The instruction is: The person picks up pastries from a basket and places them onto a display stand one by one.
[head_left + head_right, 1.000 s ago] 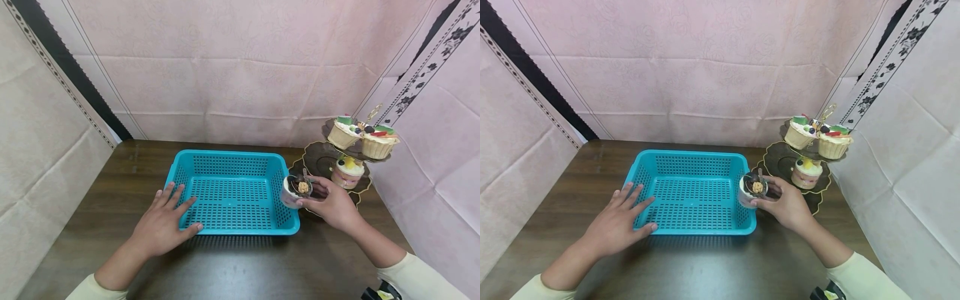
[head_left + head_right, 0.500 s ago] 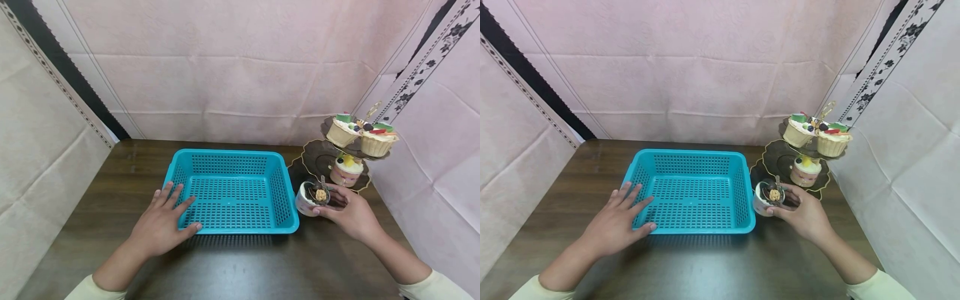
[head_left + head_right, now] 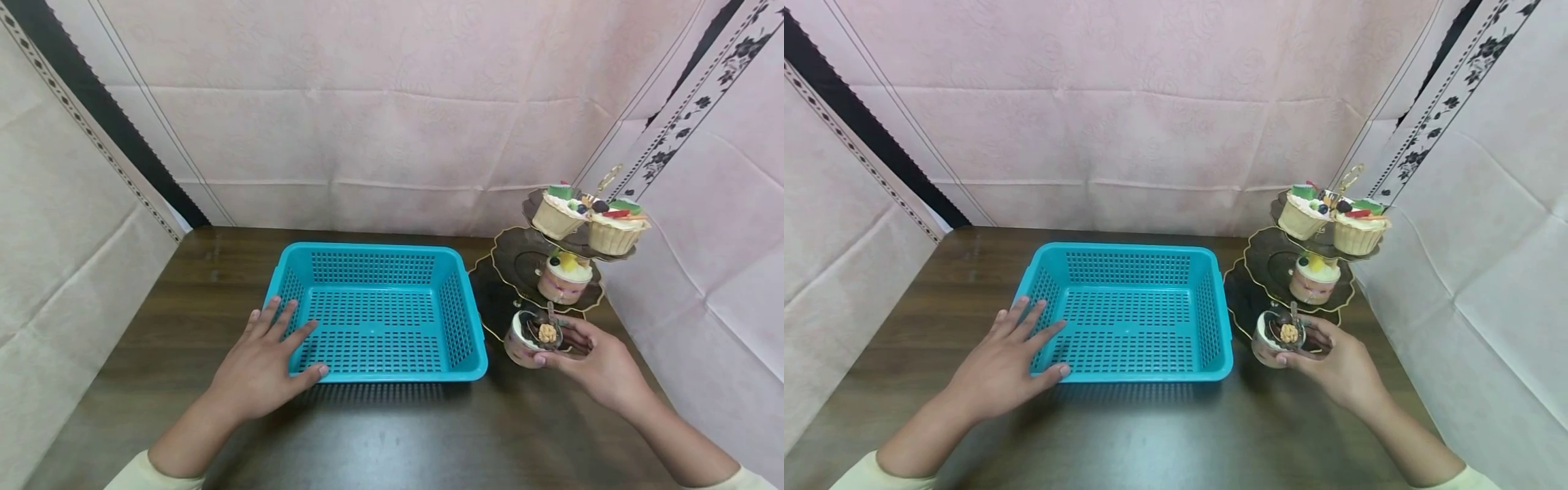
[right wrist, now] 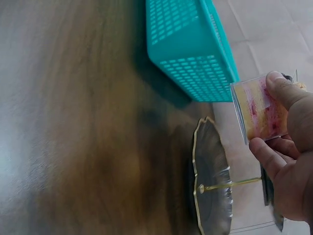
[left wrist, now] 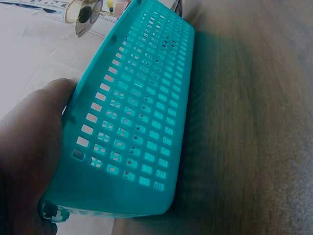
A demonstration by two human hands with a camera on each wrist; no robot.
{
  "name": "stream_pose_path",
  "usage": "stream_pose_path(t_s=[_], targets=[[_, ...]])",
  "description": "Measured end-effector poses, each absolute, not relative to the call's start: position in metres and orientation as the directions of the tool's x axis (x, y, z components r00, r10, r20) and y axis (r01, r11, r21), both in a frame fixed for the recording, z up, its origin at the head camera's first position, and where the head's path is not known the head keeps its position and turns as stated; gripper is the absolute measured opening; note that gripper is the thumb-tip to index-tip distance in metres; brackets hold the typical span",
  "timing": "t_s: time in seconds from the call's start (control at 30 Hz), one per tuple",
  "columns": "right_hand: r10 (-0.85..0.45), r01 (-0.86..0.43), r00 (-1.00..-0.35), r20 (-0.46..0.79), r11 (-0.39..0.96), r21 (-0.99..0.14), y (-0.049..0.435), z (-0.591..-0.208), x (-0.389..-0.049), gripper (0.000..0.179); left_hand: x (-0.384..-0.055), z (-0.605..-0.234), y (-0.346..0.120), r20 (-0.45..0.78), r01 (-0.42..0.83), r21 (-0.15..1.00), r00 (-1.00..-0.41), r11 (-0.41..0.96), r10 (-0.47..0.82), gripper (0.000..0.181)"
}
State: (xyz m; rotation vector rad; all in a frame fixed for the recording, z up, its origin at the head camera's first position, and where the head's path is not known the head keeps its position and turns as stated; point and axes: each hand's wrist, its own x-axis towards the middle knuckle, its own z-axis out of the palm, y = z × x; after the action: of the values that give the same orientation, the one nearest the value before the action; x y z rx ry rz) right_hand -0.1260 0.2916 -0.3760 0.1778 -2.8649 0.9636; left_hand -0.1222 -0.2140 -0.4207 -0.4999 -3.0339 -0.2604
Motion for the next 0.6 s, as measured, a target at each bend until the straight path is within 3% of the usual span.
stream_pose_path(t_s=[0.6], targets=[[-0.048, -0.108, -0.991, 0.126, 0.839, -0.533, 0.322, -0.405, -0.129, 0.071, -0.12, -0.419, -0.215, 0.084, 0.334, 0.168, -0.942, 0.928, 0.324, 0.082]])
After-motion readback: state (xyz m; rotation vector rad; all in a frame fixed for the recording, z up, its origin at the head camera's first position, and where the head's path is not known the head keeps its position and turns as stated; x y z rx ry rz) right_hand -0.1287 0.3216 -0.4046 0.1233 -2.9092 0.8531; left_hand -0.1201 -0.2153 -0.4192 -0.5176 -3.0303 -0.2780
